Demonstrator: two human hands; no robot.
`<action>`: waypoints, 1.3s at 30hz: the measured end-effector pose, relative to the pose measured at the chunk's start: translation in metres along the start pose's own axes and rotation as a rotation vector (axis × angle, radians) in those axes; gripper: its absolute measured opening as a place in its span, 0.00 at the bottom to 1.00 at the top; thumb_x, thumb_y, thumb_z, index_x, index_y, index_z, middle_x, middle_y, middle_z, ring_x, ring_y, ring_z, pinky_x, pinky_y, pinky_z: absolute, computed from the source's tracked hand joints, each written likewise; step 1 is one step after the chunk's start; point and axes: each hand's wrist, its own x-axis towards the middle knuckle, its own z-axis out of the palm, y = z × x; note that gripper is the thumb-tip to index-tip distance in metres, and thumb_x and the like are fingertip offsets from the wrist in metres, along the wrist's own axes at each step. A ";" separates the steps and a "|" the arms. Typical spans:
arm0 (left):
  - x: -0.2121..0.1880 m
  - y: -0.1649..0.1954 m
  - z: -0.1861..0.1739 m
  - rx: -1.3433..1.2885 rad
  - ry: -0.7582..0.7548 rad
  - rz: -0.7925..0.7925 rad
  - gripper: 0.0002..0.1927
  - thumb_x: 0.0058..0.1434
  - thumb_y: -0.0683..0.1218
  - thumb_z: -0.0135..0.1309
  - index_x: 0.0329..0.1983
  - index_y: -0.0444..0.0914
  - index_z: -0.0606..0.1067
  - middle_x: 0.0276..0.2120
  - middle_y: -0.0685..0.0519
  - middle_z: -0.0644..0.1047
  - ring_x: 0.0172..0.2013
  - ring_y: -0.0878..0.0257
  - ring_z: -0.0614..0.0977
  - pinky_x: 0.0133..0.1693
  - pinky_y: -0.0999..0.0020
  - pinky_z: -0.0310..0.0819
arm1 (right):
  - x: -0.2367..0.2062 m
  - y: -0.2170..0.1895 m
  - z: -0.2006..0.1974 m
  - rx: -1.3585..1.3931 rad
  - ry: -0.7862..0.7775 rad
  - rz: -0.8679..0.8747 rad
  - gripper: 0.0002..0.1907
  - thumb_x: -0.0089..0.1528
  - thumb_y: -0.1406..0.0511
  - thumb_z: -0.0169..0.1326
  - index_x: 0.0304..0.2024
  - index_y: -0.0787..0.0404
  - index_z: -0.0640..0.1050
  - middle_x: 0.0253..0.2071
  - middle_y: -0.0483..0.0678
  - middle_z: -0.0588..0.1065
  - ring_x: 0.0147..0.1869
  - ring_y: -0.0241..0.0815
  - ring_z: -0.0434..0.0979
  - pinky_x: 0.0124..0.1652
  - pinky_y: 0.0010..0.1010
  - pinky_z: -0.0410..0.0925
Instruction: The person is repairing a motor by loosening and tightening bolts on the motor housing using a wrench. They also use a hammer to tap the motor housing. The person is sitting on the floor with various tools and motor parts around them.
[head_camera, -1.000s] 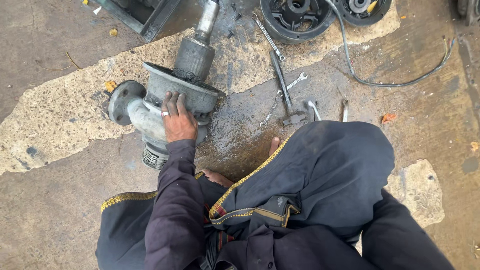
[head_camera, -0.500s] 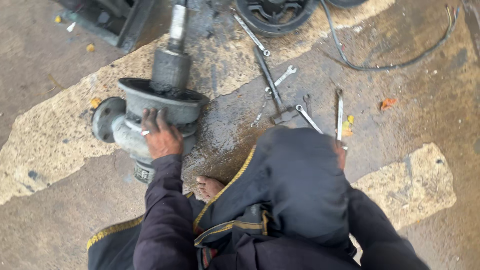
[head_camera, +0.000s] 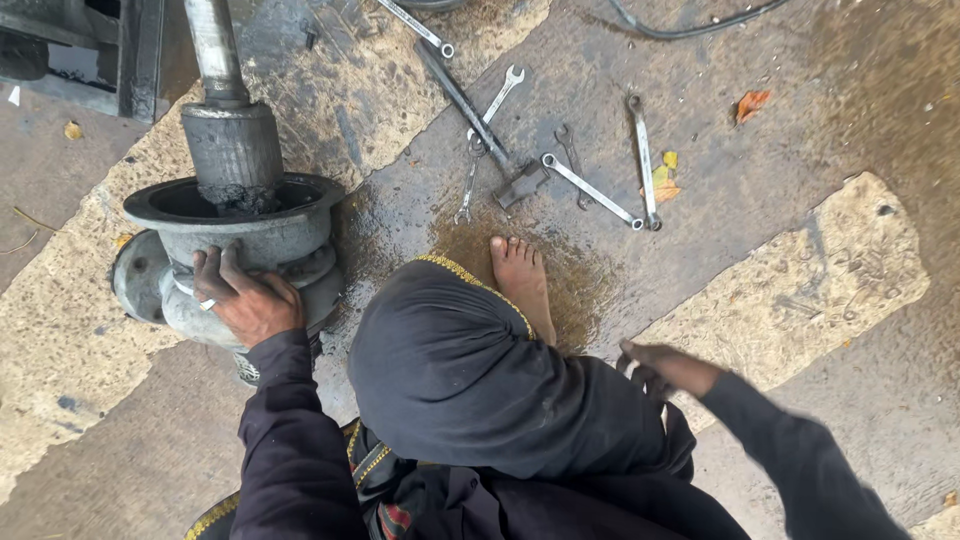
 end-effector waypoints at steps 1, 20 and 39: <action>-0.001 0.000 0.000 0.007 0.001 -0.004 0.26 0.61 0.34 0.48 0.64 0.29 0.70 0.64 0.35 0.68 0.70 0.37 0.66 0.70 0.41 0.57 | 0.008 -0.011 -0.006 -0.057 0.000 -0.052 0.35 0.64 0.39 0.39 0.48 0.58 0.80 0.34 0.55 0.80 0.36 0.49 0.82 0.40 0.40 0.76; 0.002 -0.011 0.009 0.038 -0.008 -0.003 0.24 0.63 0.34 0.47 0.64 0.30 0.68 0.63 0.36 0.68 0.71 0.37 0.65 0.70 0.39 0.57 | 0.106 -0.282 0.031 -0.936 1.086 -0.858 0.31 0.58 0.54 0.64 0.59 0.62 0.74 0.63 0.62 0.64 0.65 0.66 0.66 0.59 0.68 0.60; 0.004 -0.009 0.013 0.090 0.013 0.015 0.23 0.64 0.34 0.47 0.64 0.31 0.69 0.63 0.37 0.67 0.71 0.38 0.65 0.69 0.40 0.59 | 0.105 -0.338 0.078 -1.870 1.106 -1.118 0.25 0.61 0.61 0.51 0.61 0.60 0.73 0.57 0.56 0.73 0.60 0.53 0.73 0.58 0.57 0.63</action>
